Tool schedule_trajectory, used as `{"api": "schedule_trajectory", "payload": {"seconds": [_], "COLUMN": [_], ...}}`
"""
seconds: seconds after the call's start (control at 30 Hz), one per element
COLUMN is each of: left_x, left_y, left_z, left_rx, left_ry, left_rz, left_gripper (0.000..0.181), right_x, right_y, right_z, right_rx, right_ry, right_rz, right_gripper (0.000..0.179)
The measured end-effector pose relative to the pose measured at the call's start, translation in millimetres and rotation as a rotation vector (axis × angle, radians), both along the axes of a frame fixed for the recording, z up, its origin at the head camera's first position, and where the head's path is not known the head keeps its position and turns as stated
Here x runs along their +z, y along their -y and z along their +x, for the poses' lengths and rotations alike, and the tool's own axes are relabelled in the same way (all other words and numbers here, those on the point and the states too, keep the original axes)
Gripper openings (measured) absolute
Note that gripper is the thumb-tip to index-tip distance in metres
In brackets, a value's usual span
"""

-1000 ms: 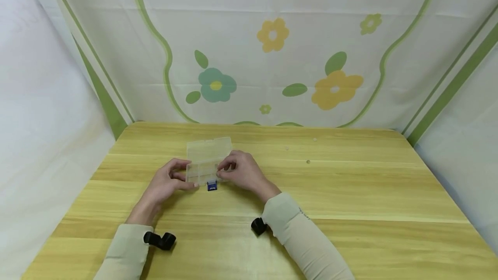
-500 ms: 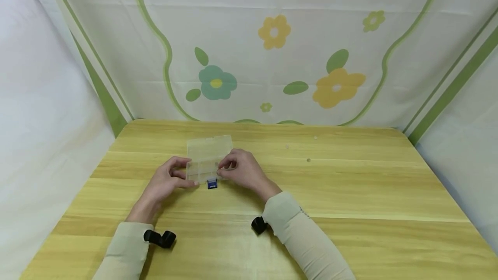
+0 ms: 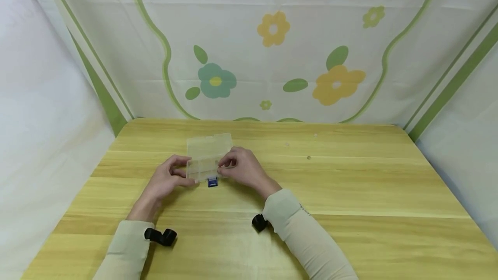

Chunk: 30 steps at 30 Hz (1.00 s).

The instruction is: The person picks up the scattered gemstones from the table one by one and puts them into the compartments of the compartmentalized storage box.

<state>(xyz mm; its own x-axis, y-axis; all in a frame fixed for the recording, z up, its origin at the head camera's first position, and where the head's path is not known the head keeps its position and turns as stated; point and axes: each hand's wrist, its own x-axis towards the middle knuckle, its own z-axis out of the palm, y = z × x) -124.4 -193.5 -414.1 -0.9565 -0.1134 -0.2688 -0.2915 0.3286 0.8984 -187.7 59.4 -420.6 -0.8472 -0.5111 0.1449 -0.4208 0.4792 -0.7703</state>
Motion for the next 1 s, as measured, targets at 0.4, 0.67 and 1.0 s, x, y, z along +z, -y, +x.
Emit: {"api": "schedule_trajectory", "payload": {"seconds": [0.4,0.67,1.0], "left_x": [1.8,0.1,1.1], "left_y": [-0.9,-0.6,-1.8], "left_z": [-0.8,2.8,2.3], "left_rx": [-0.004,0.003,0.007], "left_ry": [0.004,-0.003,0.004], "left_rz": [-0.002,-0.020,-0.007], "left_gripper": [0.074,0.072,0.073], "right_x": [1.1,0.6,4.4], "right_y": [-3,-10,-31], "right_z": [0.5,2.9,-0.9], "right_rx": [0.007,-0.006,-0.080], "right_ry": [-0.008,-0.005,0.018], "right_rz": [-0.002,-0.035,-0.063], "right_gripper": [0.004,0.005,0.004]}}
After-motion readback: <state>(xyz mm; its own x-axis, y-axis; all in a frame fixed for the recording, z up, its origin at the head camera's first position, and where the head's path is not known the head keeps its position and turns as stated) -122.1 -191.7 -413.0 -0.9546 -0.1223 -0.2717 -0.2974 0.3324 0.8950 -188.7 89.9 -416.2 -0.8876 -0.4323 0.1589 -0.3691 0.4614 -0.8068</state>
